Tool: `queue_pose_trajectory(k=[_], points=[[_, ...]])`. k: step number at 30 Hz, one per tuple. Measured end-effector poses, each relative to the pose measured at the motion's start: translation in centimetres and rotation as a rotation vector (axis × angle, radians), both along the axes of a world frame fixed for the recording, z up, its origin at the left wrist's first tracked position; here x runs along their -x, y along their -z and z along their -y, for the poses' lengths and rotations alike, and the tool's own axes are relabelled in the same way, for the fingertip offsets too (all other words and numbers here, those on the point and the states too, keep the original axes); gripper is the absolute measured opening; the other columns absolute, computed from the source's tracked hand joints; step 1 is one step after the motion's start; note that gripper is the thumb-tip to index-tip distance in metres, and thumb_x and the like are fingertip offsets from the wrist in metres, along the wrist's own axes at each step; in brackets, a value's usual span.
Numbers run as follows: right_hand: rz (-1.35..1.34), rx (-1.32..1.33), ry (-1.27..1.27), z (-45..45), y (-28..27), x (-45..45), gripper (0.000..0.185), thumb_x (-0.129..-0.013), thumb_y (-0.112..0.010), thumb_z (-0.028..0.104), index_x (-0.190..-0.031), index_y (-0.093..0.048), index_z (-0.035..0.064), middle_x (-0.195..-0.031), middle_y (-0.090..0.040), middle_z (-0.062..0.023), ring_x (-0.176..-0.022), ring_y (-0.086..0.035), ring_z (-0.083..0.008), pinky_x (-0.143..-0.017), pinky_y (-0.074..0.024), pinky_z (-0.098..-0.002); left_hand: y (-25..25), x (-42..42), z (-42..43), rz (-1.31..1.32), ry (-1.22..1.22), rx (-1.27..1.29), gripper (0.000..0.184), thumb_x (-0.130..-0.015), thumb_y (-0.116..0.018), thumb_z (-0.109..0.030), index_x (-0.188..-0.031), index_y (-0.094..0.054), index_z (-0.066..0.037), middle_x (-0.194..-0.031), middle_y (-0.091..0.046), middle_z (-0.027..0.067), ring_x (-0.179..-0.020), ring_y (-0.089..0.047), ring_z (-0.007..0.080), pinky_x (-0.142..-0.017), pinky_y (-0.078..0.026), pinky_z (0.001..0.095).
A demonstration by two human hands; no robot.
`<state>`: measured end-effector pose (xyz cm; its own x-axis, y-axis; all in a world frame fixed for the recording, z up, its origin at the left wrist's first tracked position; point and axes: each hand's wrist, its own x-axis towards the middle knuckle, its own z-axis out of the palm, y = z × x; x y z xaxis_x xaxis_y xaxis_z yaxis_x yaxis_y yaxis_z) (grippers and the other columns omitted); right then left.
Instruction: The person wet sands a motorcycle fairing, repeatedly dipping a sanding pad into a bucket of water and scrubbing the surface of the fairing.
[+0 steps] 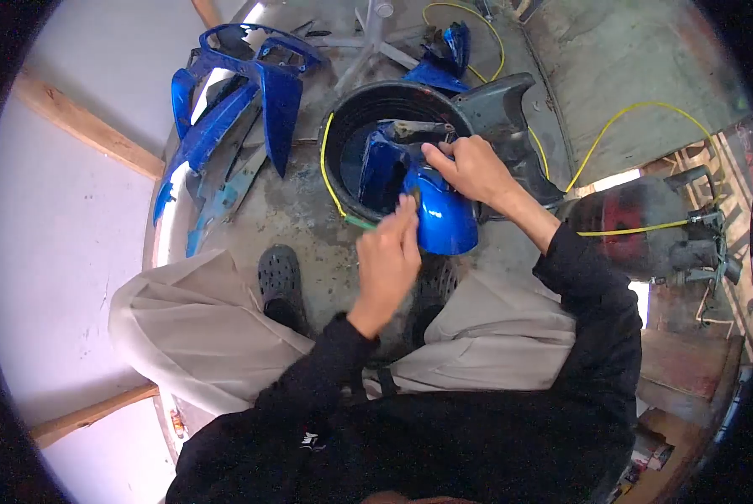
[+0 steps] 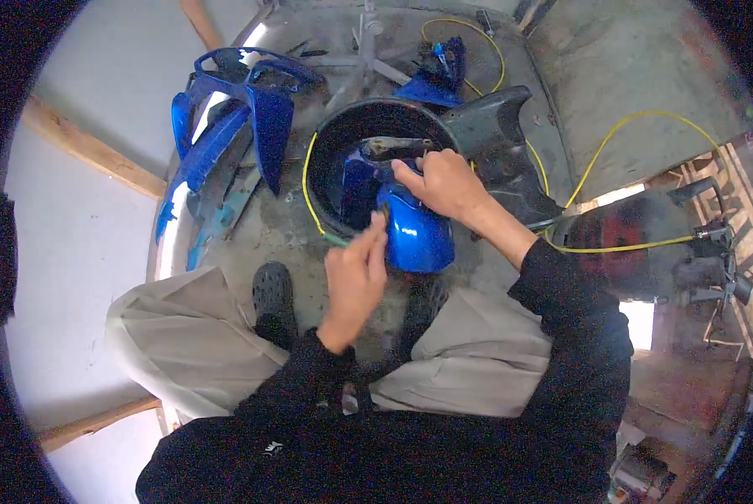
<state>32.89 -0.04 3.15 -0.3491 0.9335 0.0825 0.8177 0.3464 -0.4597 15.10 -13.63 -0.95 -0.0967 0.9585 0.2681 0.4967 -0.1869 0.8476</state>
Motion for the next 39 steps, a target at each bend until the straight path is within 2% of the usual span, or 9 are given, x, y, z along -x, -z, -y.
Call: queue_pose_trajectory(k=[1, 5, 8, 16, 20, 25, 29, 36, 39], points=[[-0.005, -0.004, -0.003, 0.0, -0.2, 0.2, 0.071, -0.102, -0.060, 0.054, -0.072, -0.071, -0.0080, -0.073, -0.066, -0.0366, -0.076, -0.069, -0.0543, -0.078, -0.0561, -0.0596, 0.3, -0.2, 1.7, -0.005, 0.026, -0.044, 0.030, -0.100, -0.066, -0.006, -0.128, -0.073, 0.004, -0.115, -0.074, 0.0293, -0.097, -0.076, 0.0432, -0.082, -0.061, 0.0464], [0.005, -0.022, 0.005, 0.2, 0.5, 0.0, 0.070, -0.103, -0.059, 0.055, -0.073, -0.072, -0.0075, -0.075, -0.066, -0.0366, -0.078, -0.069, -0.0546, -0.080, -0.0559, -0.0599, 2.0, -0.6, 0.9, 0.048, -0.022, -0.204, 0.029, -0.100, -0.066, -0.005, -0.127, -0.074, 0.003, -0.116, -0.074, 0.0291, -0.098, -0.076, 0.0438, -0.083, -0.061, 0.0484], [0.025, -0.002, 0.035, 0.0, 0.4, -0.2, 0.070, -0.103, -0.059, 0.055, -0.073, -0.072, -0.0069, -0.076, -0.067, -0.0356, -0.078, -0.069, -0.0546, -0.080, -0.0558, -0.0602, 0.9, -0.2, -2.6, 0.073, -0.056, 0.006, 0.028, -0.100, -0.066, -0.007, -0.126, -0.074, 0.002, -0.115, -0.075, 0.0279, -0.098, -0.075, 0.0456, -0.083, -0.061, 0.0490], [0.015, 0.023, -0.002, 0.2, -0.4, 0.0, 0.070, -0.103, -0.060, 0.054, -0.072, -0.072, -0.0071, -0.075, -0.067, -0.0356, -0.078, -0.069, -0.0554, -0.081, -0.0557, -0.0605, 1.2, -0.3, 1.1, 0.002, -0.033, -0.172, 0.026, -0.100, -0.068, -0.007, -0.123, -0.077, 0.000, -0.095, -0.072, 0.0289, -0.081, -0.076, 0.0406, -0.070, -0.059, 0.0446], [0.012, -0.002, -0.008, 0.2, -0.4, -0.1, 0.069, -0.103, -0.060, 0.054, -0.071, -0.072, -0.0068, -0.074, -0.067, -0.0352, -0.076, -0.069, -0.0552, -0.079, -0.0559, -0.0604, 0.5, 0.1, -2.3, 0.013, -0.023, 0.087, 0.029, -0.103, -0.063, -0.009, -0.127, -0.073, 0.002, -0.098, -0.072, 0.0290, -0.081, -0.074, 0.0427, -0.064, -0.053, 0.0507], [0.000, -0.009, -0.031, -0.4, 0.3, -0.4, 0.068, -0.103, -0.061, 0.053, -0.073, -0.072, -0.0070, -0.075, -0.067, -0.0355, -0.075, -0.068, -0.0555, -0.077, -0.0562, -0.0602, 1.9, -0.8, 2.4, 0.025, -0.025, -0.274, 0.028, -0.102, -0.064, -0.011, -0.126, -0.074, 0.001, -0.098, -0.074, 0.0269, -0.081, -0.075, 0.0421, -0.067, -0.056, 0.0502], [0.020, -0.016, -0.018, 0.2, -0.8, 0.0, 0.067, -0.103, -0.061, 0.053, -0.074, -0.073, -0.0062, -0.075, -0.067, -0.0352, -0.075, -0.068, -0.0556, -0.076, -0.0560, -0.0605, 1.1, -0.1, -1.6, 0.027, -0.071, -0.082, 0.026, -0.101, -0.068, -0.012, -0.123, -0.077, -0.002, -0.079, -0.067, 0.0283, -0.061, -0.071, 0.0379, -0.059, -0.052, 0.0442], [-0.010, -0.022, -0.036, 0.0, 0.1, -0.3, 0.066, -0.103, -0.060, 0.054, -0.073, -0.073, -0.0044, -0.075, -0.068, -0.0338, -0.074, -0.068, -0.0560, -0.075, -0.0560, -0.0610, 1.7, -0.9, 1.9, 0.042, -0.033, -0.309, 0.026, -0.102, -0.065, -0.010, -0.124, -0.075, -0.001, -0.089, -0.070, 0.0290, -0.070, -0.073, 0.0401, -0.062, -0.053, 0.0466], [0.001, -0.054, -0.014, -0.2, 0.7, -0.4, 0.067, -0.103, -0.060, 0.053, -0.072, -0.072, -0.0047, -0.074, -0.068, -0.0336, -0.074, -0.068, -0.0554, -0.075, -0.0562, -0.0606, 1.2, -0.2, -0.8, 0.038, -0.026, -0.060, 0.028, -0.103, -0.063, -0.010, -0.127, -0.075, -0.001, -0.105, -0.073, 0.0291, -0.084, -0.075, 0.0408, -0.068, -0.058, 0.0475]])
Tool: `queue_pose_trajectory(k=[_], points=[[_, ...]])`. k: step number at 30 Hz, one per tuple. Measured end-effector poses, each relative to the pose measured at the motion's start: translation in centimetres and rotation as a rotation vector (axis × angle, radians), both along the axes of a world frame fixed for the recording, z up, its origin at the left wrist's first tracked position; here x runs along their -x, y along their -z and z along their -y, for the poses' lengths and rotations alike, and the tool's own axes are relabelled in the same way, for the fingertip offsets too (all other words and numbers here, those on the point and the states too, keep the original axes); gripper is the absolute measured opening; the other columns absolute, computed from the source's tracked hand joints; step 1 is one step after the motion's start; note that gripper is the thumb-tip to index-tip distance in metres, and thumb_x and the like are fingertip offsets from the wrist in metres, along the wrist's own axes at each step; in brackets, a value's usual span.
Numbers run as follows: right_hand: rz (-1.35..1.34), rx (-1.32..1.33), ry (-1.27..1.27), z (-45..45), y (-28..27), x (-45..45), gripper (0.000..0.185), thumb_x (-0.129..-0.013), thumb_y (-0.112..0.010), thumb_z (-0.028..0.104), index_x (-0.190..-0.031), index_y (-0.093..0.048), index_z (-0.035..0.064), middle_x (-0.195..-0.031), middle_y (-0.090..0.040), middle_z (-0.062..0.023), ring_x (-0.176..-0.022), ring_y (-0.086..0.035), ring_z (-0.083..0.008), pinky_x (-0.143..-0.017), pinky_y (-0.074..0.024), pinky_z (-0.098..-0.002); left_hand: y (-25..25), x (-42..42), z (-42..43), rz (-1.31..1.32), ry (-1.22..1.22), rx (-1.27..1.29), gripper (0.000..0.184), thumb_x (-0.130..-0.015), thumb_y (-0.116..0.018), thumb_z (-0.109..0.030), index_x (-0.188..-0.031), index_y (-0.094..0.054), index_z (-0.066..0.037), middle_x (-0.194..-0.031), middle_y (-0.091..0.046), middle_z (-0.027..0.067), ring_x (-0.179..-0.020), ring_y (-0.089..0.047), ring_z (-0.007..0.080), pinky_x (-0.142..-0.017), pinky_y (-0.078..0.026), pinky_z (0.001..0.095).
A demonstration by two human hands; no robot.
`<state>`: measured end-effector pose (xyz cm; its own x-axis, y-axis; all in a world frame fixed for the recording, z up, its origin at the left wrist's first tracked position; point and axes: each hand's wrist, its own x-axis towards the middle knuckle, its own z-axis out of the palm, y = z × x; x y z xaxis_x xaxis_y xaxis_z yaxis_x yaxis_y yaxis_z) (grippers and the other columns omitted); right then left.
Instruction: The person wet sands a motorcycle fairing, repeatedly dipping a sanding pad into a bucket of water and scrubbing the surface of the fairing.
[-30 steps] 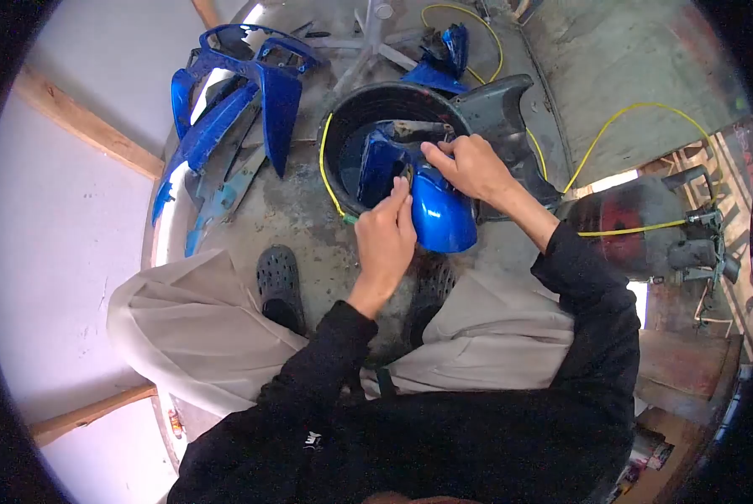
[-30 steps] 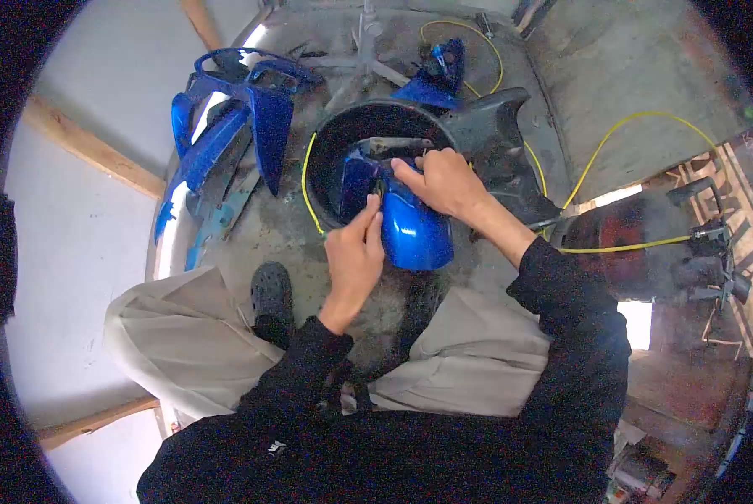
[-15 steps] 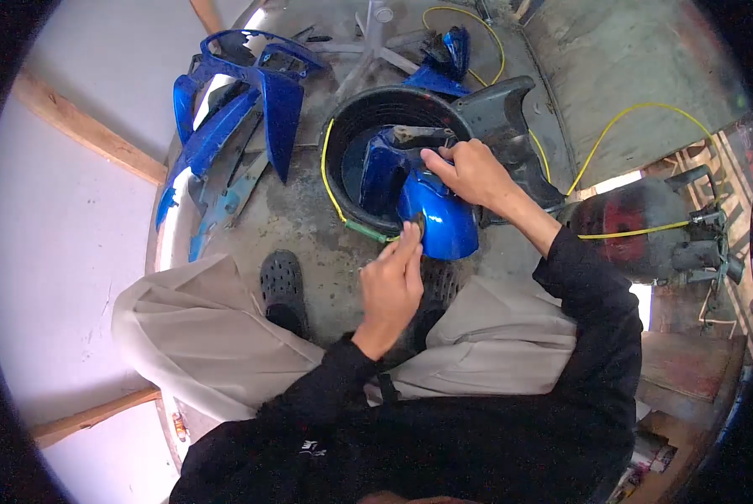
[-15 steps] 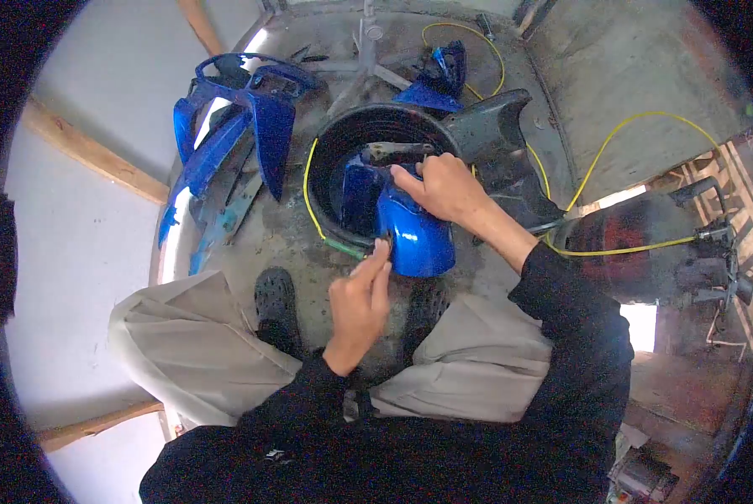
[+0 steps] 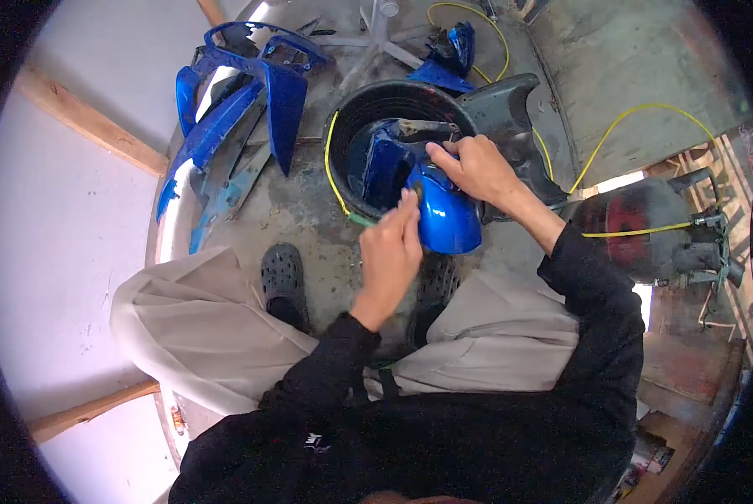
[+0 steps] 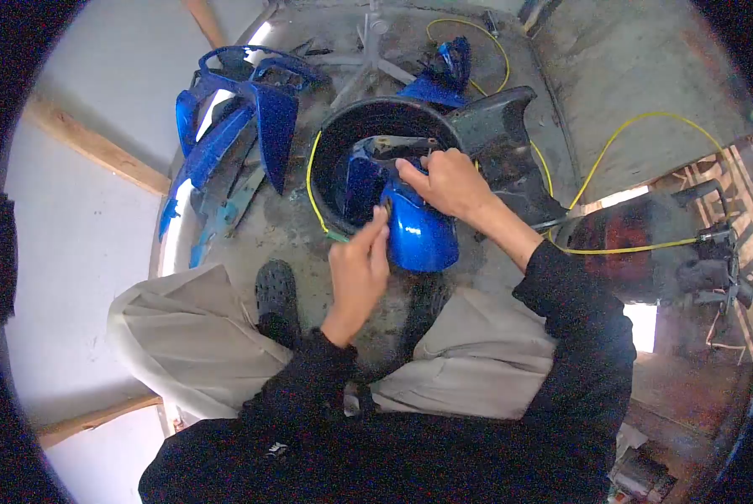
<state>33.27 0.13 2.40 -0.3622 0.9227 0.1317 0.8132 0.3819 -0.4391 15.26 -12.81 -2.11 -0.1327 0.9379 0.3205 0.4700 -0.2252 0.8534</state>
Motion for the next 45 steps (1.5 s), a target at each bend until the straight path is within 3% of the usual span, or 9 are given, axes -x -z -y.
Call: queue_pose_trajectory(k=[6, 14, 18, 21, 25, 29, 34, 40, 45], points=[[0.050, 0.085, -0.001, 0.2, -1.2, 0.2, 0.068, -0.105, -0.057, 0.054, -0.098, -0.078, -0.0103, -0.077, -0.067, -0.0359, -0.081, -0.071, -0.0523, -0.081, -0.0570, -0.0532, -0.3, -0.4, 2.2, -0.024, 0.013, -0.177, 0.026, -0.102, -0.066, -0.008, -0.125, -0.076, -0.001, -0.108, -0.074, 0.0269, -0.085, -0.077, 0.0395, -0.073, -0.059, 0.0441], [0.063, 0.113, 0.026, 0.3, -1.5, 0.2, 0.064, -0.105, -0.058, 0.053, -0.099, -0.079, -0.0076, -0.079, -0.067, -0.0361, -0.084, -0.071, -0.0530, -0.083, -0.0563, -0.0549, -1.0, 0.3, -1.3, -0.040, 0.026, 0.135, 0.027, -0.102, -0.064, -0.009, -0.125, -0.074, 0.002, -0.112, -0.075, 0.0278, -0.093, -0.076, 0.0414, -0.077, -0.061, 0.0496], [0.106, 0.085, 0.012, 0.2, -1.2, 0.3, 0.063, -0.105, -0.057, 0.052, -0.102, -0.079, -0.0072, -0.079, -0.067, -0.0358, -0.084, -0.070, -0.0532, -0.083, -0.0558, -0.0555, -0.1, -0.6, 3.0, -0.020, 0.028, -0.145, 0.029, -0.103, -0.063, -0.010, -0.126, -0.074, 0.002, -0.117, -0.075, 0.0270, -0.096, -0.076, 0.0419, -0.081, -0.061, 0.0482], [0.062, 0.052, 0.020, -0.1, -0.1, -0.1, 0.063, -0.105, -0.058, 0.052, -0.104, -0.079, -0.0074, -0.080, -0.068, -0.0358, -0.085, -0.071, -0.0528, -0.083, -0.0561, -0.0550, 0.1, 0.0, 0.6, 0.033, 0.027, -0.004, 0.028, -0.102, -0.063, -0.009, -0.125, -0.074, 0.003, -0.117, -0.074, 0.0276, -0.096, -0.076, 0.0428, -0.080, -0.061, 0.0485], [0.103, 0.127, 0.028, -0.1, -1.4, 0.2, 0.063, -0.105, -0.057, 0.052, -0.109, -0.079, -0.0070, -0.083, -0.069, -0.0360, -0.086, -0.072, -0.0514, -0.085, -0.0570, -0.0531, 0.0, 0.1, -0.7, 0.019, -0.053, -0.009, 0.024, -0.103, -0.066, -0.011, -0.121, -0.078, -0.002, -0.094, -0.073, 0.0280, -0.075, -0.076, 0.0404, -0.066, -0.056, 0.0464], [0.100, 0.085, 0.033, -0.1, -0.9, 0.1, 0.062, -0.106, -0.056, 0.051, -0.111, -0.078, -0.0062, -0.082, -0.068, -0.0358, -0.084, -0.072, -0.0507, -0.084, -0.0570, -0.0529, 1.5, -0.6, 2.6, 0.026, -0.022, -0.207, 0.027, -0.103, -0.064, -0.011, -0.124, -0.075, 0.001, -0.103, -0.075, 0.0273, -0.085, -0.075, 0.0438, -0.072, -0.059, 0.0490], [0.094, 0.112, 0.024, 0.1, -1.0, 0.2, 0.062, -0.106, -0.056, 0.052, -0.111, -0.079, -0.0058, -0.080, -0.069, -0.0352, -0.083, -0.072, -0.0505, -0.083, -0.0564, -0.0538, 0.1, 0.7, -1.4, 0.007, -0.012, 0.118, 0.027, -0.102, -0.065, -0.011, -0.124, -0.076, 0.000, -0.092, -0.071, 0.0301, -0.074, -0.073, 0.0432, -0.064, -0.055, 0.0509], [0.072, 0.100, 0.012, 0.1, -0.9, 0.1, 0.063, -0.106, -0.056, 0.052, -0.108, -0.079, -0.0066, -0.077, -0.069, -0.0329, -0.083, -0.072, -0.0501, -0.082, -0.0561, -0.0540, 0.8, -0.5, 1.8, 0.020, -0.040, -0.240, 0.025, -0.102, -0.067, -0.013, -0.121, -0.078, -0.001, -0.086, -0.069, 0.0294, -0.066, -0.073, 0.0383, -0.059, -0.052, 0.0449], [0.088, 0.150, 0.026, 0.1, -1.7, 0.4, 0.062, -0.106, -0.056, 0.052, -0.109, -0.079, -0.0064, -0.079, -0.069, -0.0335, -0.085, -0.073, -0.0500, -0.084, -0.0566, -0.0532, 0.1, 0.0, -0.8, -0.006, -0.040, 0.066, 0.027, -0.100, -0.068, -0.012, -0.123, -0.078, -0.002, -0.089, -0.074, 0.0265, -0.073, -0.075, 0.0392, -0.063, -0.056, 0.0423]])
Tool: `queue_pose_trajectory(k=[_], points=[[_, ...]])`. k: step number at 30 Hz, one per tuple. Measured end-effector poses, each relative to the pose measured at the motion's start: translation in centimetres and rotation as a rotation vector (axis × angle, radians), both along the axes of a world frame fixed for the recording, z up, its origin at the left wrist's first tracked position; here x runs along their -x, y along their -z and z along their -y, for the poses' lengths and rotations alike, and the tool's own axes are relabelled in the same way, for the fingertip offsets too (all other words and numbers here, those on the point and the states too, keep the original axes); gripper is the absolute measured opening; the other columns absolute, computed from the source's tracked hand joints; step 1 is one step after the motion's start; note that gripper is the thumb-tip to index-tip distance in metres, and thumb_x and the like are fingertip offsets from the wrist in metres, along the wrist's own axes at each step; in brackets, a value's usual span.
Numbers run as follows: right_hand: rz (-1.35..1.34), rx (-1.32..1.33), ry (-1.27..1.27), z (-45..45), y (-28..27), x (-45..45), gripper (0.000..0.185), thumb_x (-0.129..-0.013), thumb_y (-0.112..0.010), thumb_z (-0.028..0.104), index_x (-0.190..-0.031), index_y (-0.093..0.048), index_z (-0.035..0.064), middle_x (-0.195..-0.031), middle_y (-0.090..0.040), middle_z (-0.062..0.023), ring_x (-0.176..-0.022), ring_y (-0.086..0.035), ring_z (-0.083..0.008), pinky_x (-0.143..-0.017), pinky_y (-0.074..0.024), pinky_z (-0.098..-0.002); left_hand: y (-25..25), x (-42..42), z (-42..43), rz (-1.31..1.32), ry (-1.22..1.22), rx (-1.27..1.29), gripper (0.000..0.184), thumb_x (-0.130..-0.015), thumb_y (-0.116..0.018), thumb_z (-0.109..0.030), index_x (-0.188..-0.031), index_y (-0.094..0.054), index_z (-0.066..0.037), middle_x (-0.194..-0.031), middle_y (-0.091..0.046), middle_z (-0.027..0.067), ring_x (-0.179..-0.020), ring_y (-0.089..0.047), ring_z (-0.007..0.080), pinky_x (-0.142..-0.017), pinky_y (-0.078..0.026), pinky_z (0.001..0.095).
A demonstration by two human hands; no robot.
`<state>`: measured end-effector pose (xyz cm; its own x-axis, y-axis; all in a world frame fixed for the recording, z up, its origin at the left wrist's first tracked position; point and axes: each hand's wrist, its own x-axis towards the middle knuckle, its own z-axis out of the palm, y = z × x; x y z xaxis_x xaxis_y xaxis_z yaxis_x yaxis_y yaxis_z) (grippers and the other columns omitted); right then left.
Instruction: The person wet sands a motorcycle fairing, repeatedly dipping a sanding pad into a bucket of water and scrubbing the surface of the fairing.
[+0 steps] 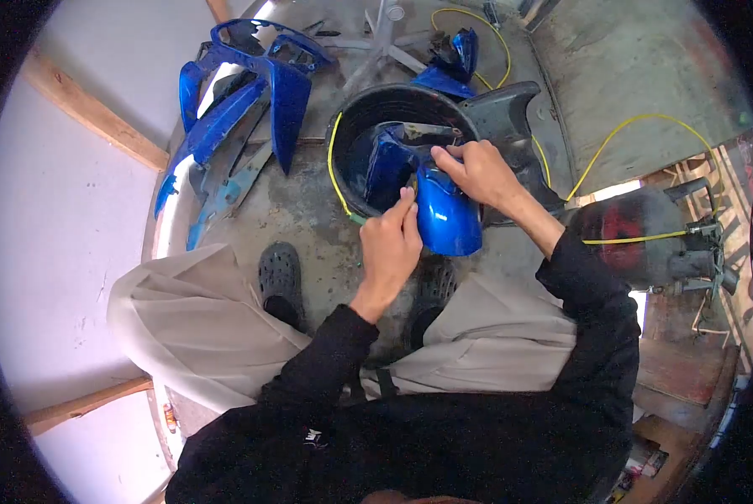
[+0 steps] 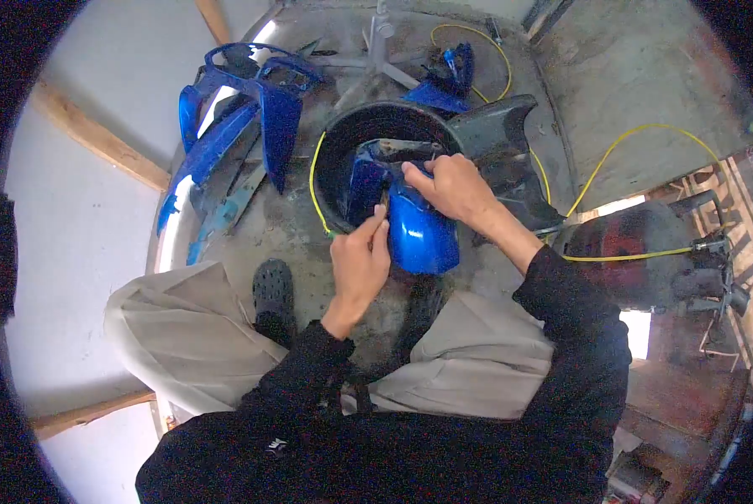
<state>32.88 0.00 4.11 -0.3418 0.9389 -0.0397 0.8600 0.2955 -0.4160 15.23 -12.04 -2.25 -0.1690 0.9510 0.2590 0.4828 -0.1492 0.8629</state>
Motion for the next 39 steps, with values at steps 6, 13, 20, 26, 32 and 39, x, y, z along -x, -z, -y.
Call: queue_pose_trajectory(k=[6, 13, 20, 26, 32, 39], points=[[0.019, -0.064, -0.007, -0.1, 0.9, -0.3, 0.063, -0.105, -0.057, 0.052, -0.112, -0.078, -0.0073, -0.081, -0.069, -0.0352, -0.086, -0.074, -0.0498, -0.085, -0.0567, -0.0521, 0.5, -0.3, 2.3, -0.021, 0.001, -0.153, 0.028, -0.098, -0.069, -0.010, -0.124, -0.078, -0.003, -0.096, -0.075, 0.0250, -0.074, -0.075, 0.0398, -0.066, -0.057, 0.0441], [0.018, -0.036, -0.011, -0.1, 0.4, 0.0, 0.062, -0.106, -0.056, 0.051, -0.113, -0.078, -0.0067, -0.081, -0.069, -0.0352, -0.086, -0.073, -0.0500, -0.085, -0.0566, -0.0524, 1.1, -0.3, 2.7, 0.033, 0.035, -0.164, 0.031, -0.103, -0.064, -0.012, -0.129, -0.074, 0.000, -0.104, -0.073, 0.0300, -0.093, -0.073, 0.0456, -0.075, -0.057, 0.0520], [-0.022, -0.052, -0.025, 0.1, 0.6, -0.3, 0.062, -0.106, -0.057, 0.051, -0.104, -0.078, -0.0076, -0.076, -0.066, -0.0358, -0.082, -0.071, -0.0520, -0.081, -0.0557, -0.0551, -0.3, 0.3, -0.4, 0.090, 0.041, 0.072, 0.029, -0.101, -0.067, -0.010, -0.127, -0.075, -0.001, -0.116, -0.075, 0.0250, -0.097, -0.077, 0.0395, -0.079, -0.062, 0.0447], [-0.006, -0.080, -0.082, 0.2, 0.2, 0.1, 0.065, -0.106, -0.057, 0.052, -0.103, -0.077, -0.0096, -0.079, -0.066, -0.0364, -0.083, -0.071, -0.0521, -0.081, -0.0555, -0.0553, 0.7, 0.1, 1.6, -0.005, 0.058, -0.141, 0.029, -0.102, -0.064, -0.009, -0.129, -0.074, -0.001, -0.112, -0.075, 0.0271, -0.096, -0.076, 0.0413, -0.077, -0.061, 0.0480], [-0.007, -0.056, -0.030, -0.3, 0.9, -0.2, 0.065, -0.105, -0.057, 0.053, -0.108, -0.077, -0.0087, -0.084, -0.068, -0.0370, -0.088, -0.072, -0.0512, -0.084, -0.0568, -0.0527, 0.3, -0.1, 2.1, -0.023, 0.066, -0.050, 0.031, -0.103, -0.062, -0.009, -0.131, -0.073, -0.001, -0.109, -0.075, 0.0262, -0.092, -0.076, 0.0428, -0.076, -0.060, 0.0502], [-0.053, -0.079, -0.024, -0.1, 0.9, -0.3, 0.068, -0.104, -0.059, 0.055, -0.083, -0.074, -0.0083, -0.079, -0.067, -0.0358, -0.081, -0.070, -0.0531, -0.081, -0.0559, -0.0573, 0.8, -0.2, 1.6, -0.051, 0.089, -0.228, 0.035, -0.101, -0.066, -0.005, -0.135, -0.071, -0.004, -0.130, -0.072, 0.0215, -0.116, -0.072, 0.0390, -0.095, -0.059, 0.0431]])
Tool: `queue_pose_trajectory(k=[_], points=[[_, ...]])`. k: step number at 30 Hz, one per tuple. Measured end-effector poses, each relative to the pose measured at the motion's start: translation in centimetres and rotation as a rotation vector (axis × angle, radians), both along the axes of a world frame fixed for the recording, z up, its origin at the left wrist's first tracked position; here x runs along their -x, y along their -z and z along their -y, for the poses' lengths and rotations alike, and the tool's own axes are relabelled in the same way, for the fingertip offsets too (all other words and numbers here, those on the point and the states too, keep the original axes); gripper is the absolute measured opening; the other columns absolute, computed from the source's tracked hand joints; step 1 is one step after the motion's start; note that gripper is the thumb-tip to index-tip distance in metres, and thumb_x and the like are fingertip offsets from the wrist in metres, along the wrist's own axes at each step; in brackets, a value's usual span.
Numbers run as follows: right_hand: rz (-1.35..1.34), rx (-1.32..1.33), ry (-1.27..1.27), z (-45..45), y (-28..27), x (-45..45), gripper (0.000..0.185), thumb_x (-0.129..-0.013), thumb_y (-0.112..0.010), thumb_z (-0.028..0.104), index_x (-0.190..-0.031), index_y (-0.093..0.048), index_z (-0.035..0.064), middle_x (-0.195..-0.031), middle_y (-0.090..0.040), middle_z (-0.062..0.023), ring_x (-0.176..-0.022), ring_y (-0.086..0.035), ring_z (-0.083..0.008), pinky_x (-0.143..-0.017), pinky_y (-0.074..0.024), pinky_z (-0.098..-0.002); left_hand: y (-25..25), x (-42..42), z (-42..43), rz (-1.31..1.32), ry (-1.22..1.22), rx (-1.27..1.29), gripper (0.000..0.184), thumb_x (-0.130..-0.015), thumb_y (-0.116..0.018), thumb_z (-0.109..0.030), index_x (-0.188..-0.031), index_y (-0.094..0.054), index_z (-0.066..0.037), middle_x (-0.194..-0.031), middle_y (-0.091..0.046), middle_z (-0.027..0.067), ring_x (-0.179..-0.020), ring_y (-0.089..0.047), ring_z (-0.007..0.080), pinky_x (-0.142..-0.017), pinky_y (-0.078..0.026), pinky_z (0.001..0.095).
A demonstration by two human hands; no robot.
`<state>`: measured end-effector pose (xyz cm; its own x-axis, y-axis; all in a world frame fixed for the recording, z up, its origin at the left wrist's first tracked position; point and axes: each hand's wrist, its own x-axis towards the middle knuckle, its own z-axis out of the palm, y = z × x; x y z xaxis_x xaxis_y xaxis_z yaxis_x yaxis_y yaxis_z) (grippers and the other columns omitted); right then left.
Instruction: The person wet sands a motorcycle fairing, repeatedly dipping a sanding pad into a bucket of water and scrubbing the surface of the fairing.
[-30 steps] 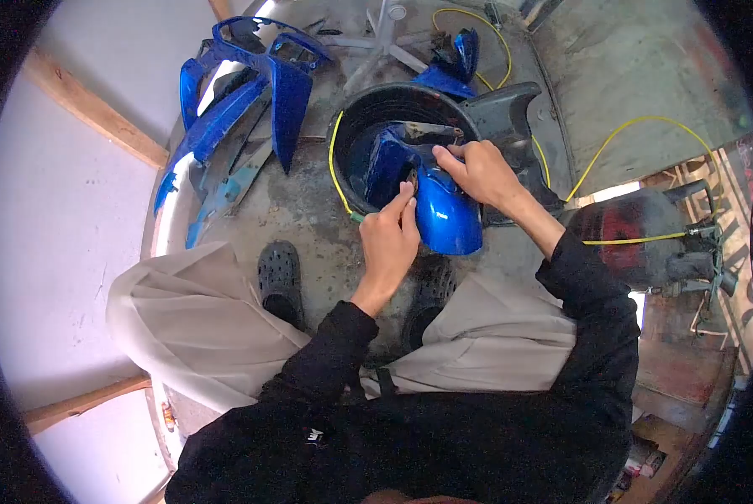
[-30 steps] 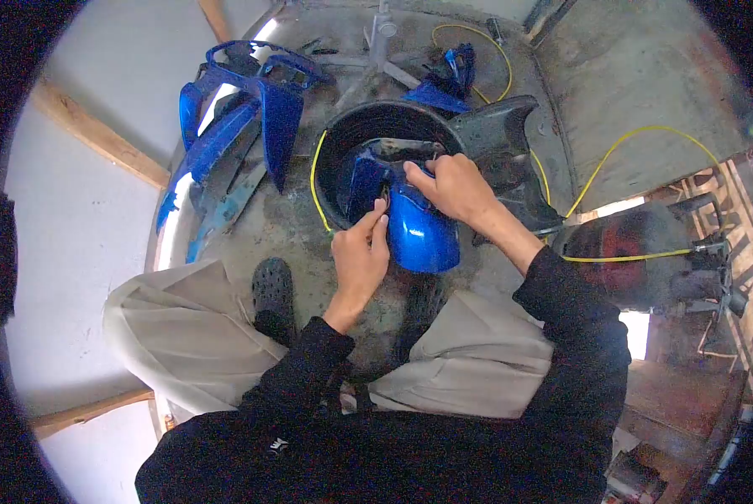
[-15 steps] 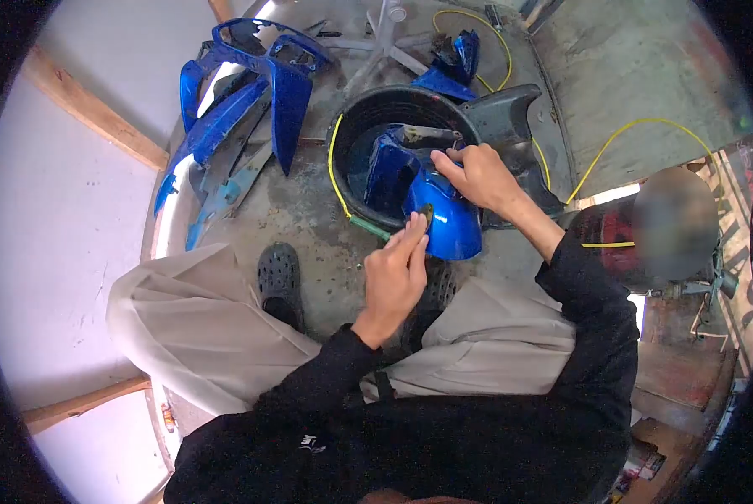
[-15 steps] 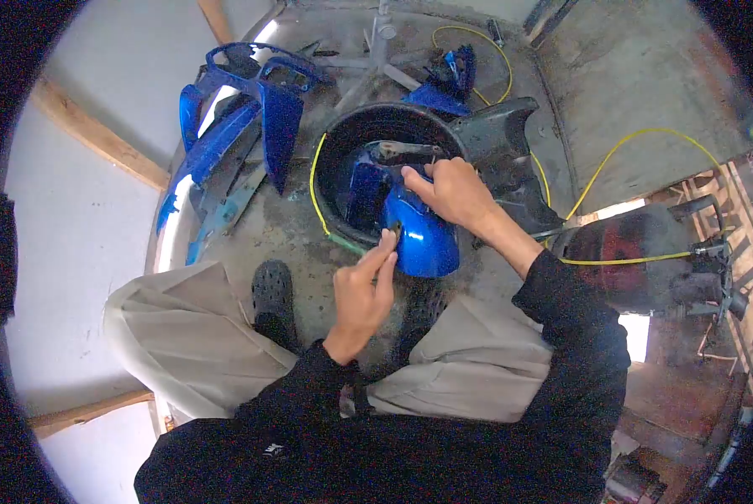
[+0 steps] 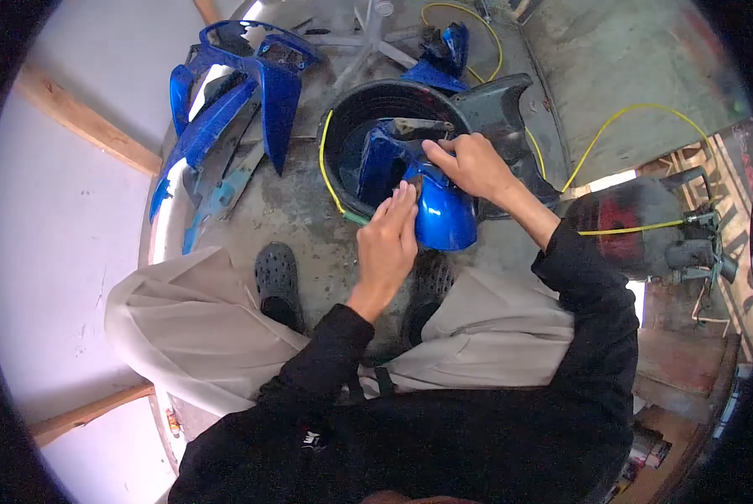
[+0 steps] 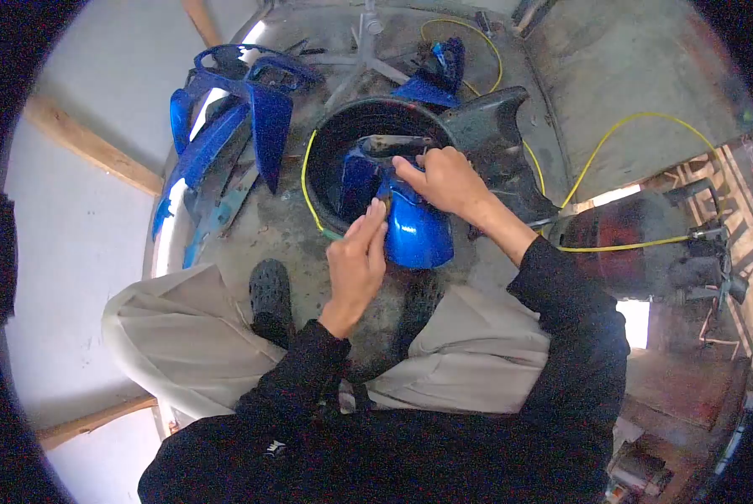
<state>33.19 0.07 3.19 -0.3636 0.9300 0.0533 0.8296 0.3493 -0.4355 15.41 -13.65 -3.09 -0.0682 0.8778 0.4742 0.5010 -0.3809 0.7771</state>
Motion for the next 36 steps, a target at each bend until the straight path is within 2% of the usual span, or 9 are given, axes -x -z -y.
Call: queue_pose_trajectory(k=[2, 10, 15, 20, 25, 26, 27, 33, 36], points=[[-0.020, 0.000, -0.007, 0.0, -0.2, -0.3, 0.071, -0.103, -0.059, 0.056, -0.073, -0.071, -0.0077, -0.076, -0.067, -0.0355, -0.078, -0.069, -0.0540, -0.080, -0.0557, -0.0593, -0.3, 0.6, 1.2, -0.106, 0.082, -0.021, 0.038, -0.101, -0.063, -0.003, -0.138, -0.070, -0.004, -0.140, -0.069, 0.0196, -0.132, -0.066, 0.0379, -0.110, -0.053, 0.0454], [-0.027, 0.001, -0.043, -0.3, 0.2, -0.2, 0.071, -0.103, -0.060, 0.056, -0.071, -0.071, -0.0067, -0.075, -0.066, -0.0358, -0.079, -0.069, -0.0551, -0.081, -0.0551, -0.0604, -0.2, -0.2, -1.8, -0.078, 0.134, -0.052, 0.039, -0.099, -0.061, 0.000, -0.136, -0.071, -0.006, -0.146, -0.067, 0.0150, -0.145, -0.056, 0.0352, -0.122, -0.040, 0.0516], [0.039, 0.036, -0.067, -0.7, -0.2, -0.5, 0.063, -0.106, -0.058, 0.052, -0.090, -0.076, -0.0063, -0.084, -0.067, -0.0360, -0.087, -0.068, -0.0546, -0.081, -0.0539, -0.0568, -0.3, -0.1, 5.1, -0.118, 0.292, 0.053, 0.036, -0.100, -0.062, -0.005, -0.134, -0.073, -0.009, -0.146, -0.068, 0.0112, -0.146, -0.056, 0.0326, -0.124, -0.035, 0.0561], [0.025, 0.097, -0.027, -0.5, -0.6, -0.3, 0.062, -0.106, -0.058, 0.053, -0.095, -0.077, -0.0059, -0.085, -0.068, -0.0356, -0.088, -0.068, -0.0541, -0.082, -0.0536, -0.0555, -0.7, -0.4, -2.0, -0.135, 0.154, -0.047, 0.034, -0.102, -0.061, -0.007, -0.134, -0.071, -0.004, -0.144, -0.069, 0.0124, -0.141, -0.060, 0.0339, -0.121, -0.038, 0.0567], [0.018, 0.065, -0.051, -0.3, -0.3, -0.5, 0.064, -0.105, -0.058, 0.053, -0.092, -0.076, -0.0075, -0.083, -0.067, -0.0367, -0.088, -0.068, -0.0540, -0.082, -0.0533, -0.0564, -0.4, -0.7, 4.4, -0.171, 0.258, 0.000, 0.030, -0.101, -0.064, -0.009, -0.129, -0.074, -0.006, -0.142, -0.071, 0.0101, -0.139, -0.061, 0.0331, -0.121, -0.040, 0.0542], [-0.035, -0.017, -0.061, -0.1, -0.1, -0.4, 0.071, -0.103, -0.059, 0.056, -0.072, -0.072, -0.0060, -0.075, -0.066, -0.0349, -0.080, -0.069, -0.0538, -0.082, -0.0558, -0.0580, 0.0, -0.5, 4.4, -0.186, 0.260, -0.018, 0.030, -0.101, -0.063, -0.009, -0.129, -0.074, -0.006, -0.142, -0.071, 0.0103, -0.140, -0.061, 0.0329, -0.121, -0.039, 0.0544], [-0.026, -0.006, -0.048, -0.1, 0.0, -0.4, 0.071, -0.103, -0.059, 0.056, -0.072, -0.072, -0.0061, -0.075, -0.066, -0.0350, -0.080, -0.069, -0.0537, -0.081, -0.0555, -0.0581, 0.2, -0.3, 4.4, -0.198, 0.263, -0.031, 0.030, -0.101, -0.063, -0.008, -0.129, -0.074, -0.006, -0.143, -0.070, 0.0104, -0.141, -0.060, 0.0326, -0.122, -0.038, 0.0545], [-0.030, 0.019, -0.046, -0.6, -0.3, -0.6, 0.070, -0.103, -0.059, 0.056, -0.072, -0.071, -0.0065, -0.075, -0.066, -0.0341, -0.078, -0.068, -0.0530, -0.077, -0.0533, -0.0588, 0.3, -0.8, -1.5, 0.127, 0.094, 0.008, 0.031, -0.106, -0.058, -0.009, -0.133, -0.072, -0.001, -0.144, -0.069, 0.0154, -0.140, -0.059, 0.0377, -0.118, -0.043, 0.0545], [-0.052, 0.053, -0.045, -0.7, -0.4, -0.6, 0.071, -0.102, -0.059, 0.057, -0.071, -0.070, -0.0070, -0.072, -0.065, -0.0330, -0.074, -0.067, -0.0526, -0.073, -0.0523, -0.0572, 0.7, -0.9, 2.9, 0.103, 0.143, -0.021, 0.032, -0.106, -0.059, -0.005, -0.134, -0.072, -0.001, -0.144, -0.068, 0.0161, -0.142, -0.059, 0.0366, -0.119, -0.044, 0.0520]])
